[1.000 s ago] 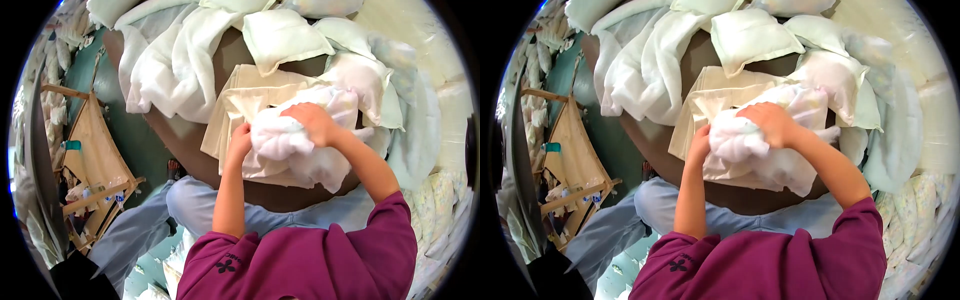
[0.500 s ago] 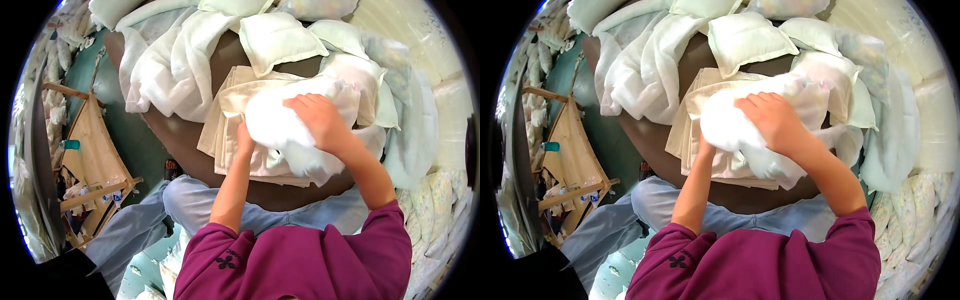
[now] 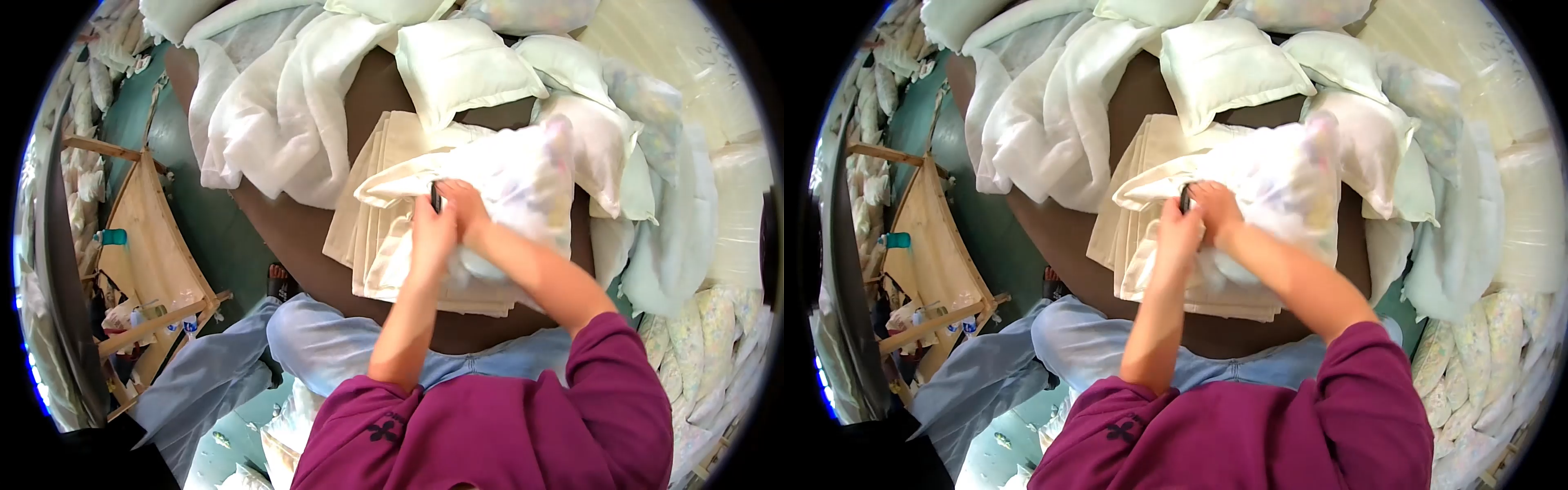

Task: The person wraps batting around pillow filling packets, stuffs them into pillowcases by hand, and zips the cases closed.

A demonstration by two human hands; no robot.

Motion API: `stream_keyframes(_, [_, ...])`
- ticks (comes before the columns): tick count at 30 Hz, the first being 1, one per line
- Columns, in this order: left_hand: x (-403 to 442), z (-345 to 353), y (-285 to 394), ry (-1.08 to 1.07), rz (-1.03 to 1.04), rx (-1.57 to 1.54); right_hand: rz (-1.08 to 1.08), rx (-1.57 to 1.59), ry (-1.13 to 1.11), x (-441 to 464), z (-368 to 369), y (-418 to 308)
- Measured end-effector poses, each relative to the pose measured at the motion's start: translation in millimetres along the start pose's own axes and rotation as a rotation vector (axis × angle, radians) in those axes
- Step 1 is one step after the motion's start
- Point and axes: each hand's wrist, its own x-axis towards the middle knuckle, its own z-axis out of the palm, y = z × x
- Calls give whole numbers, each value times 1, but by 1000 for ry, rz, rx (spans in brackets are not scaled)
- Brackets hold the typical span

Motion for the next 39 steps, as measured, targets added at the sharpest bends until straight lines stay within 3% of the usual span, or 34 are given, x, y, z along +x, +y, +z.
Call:
stream_keyframes(2, [-14, 16, -12, 31, 301, 200, -59, 117, 385, -7, 72, 44])
stream_keyframes(3, [-20, 20, -14, 100, 447, 330, -150, 379, 390, -13, 29, 27])
stream_keyframes(6, [-17, 8, -10, -53, 302, 129, -67, 368, 138, -13, -1, 35])
stream_keyframes(7, [-8, 3, -26, -174, 162, 7, 12, 468, -253, -8, -62, 18])
stream_keyframes(8, [-12, 0, -25, -153, 197, 99, -88, 803, -286, -16, -82, 24])
stream_keyframes(10, [-26, -5, -21, -122, 269, 288, 89, 1272, -373, -21, -92, 37])
stream_keyframes(13, [-41, 8, -21, -31, 375, 497, 231, 347, -296, -27, -109, 9])
stream_keyframes(16, [-41, 9, -24, 71, 388, 575, -131, 2, 388, -28, -106, 21])
stream_keyframes(18, [-39, 0, -23, 55, 379, 574, -211, -246, 411, -16, -126, 35])
stream_keyframes(20, [-41, -10, -23, 43, 396, 575, -243, -243, 298, -24, -127, 53])
stream_keyframes(22, [-36, -19, -21, -50, 333, 418, -230, -1, 56, -35, -116, 70])
stream_keyframes(23, [-35, -21, -23, -97, 297, 337, -29, 180, -39, -46, -114, 63])
stream_keyframes(26, [-22, -31, -33, -192, 212, 120, -101, -126, 70, -70, -96, 14])
stream_keyframes(28, [-37, -25, -3, -105, 322, 419, -19, -350, 38, -79, -40, -11])
stream_keyframes(29, [-43, -15, -2, -63, 473, 519, 90, -143, 108, -78, -17, -23])
stream_keyframes(30, [-49, -5, -4, -19, 620, 617, 47, 48, 298, -73, 1, -25])
stream_keyframes(32, [-45, -2, -7, -21, 572, 700, -68, 19, 371, -57, 2, -22])
stream_keyframes(33, [-41, 1, -9, -8, 563, 705, 6, 50, 290, -53, 4, -14])
stream_keyframes(35, [-34, 4, -10, 26, 573, 676, 87, -42, 189, -47, -6, 12])
stream_keyframes(36, [-31, 1, -12, -16, 533, 621, -38, -187, -22, -40, -24, 29])
stream_keyframes(37, [-26, -5, -15, -55, 493, 564, -82, -13, 58, -40, -57, 35])
stream_keyframes(39, [-22, -14, -11, -155, 368, 487, 86, 400, -113, -45, -109, 55])
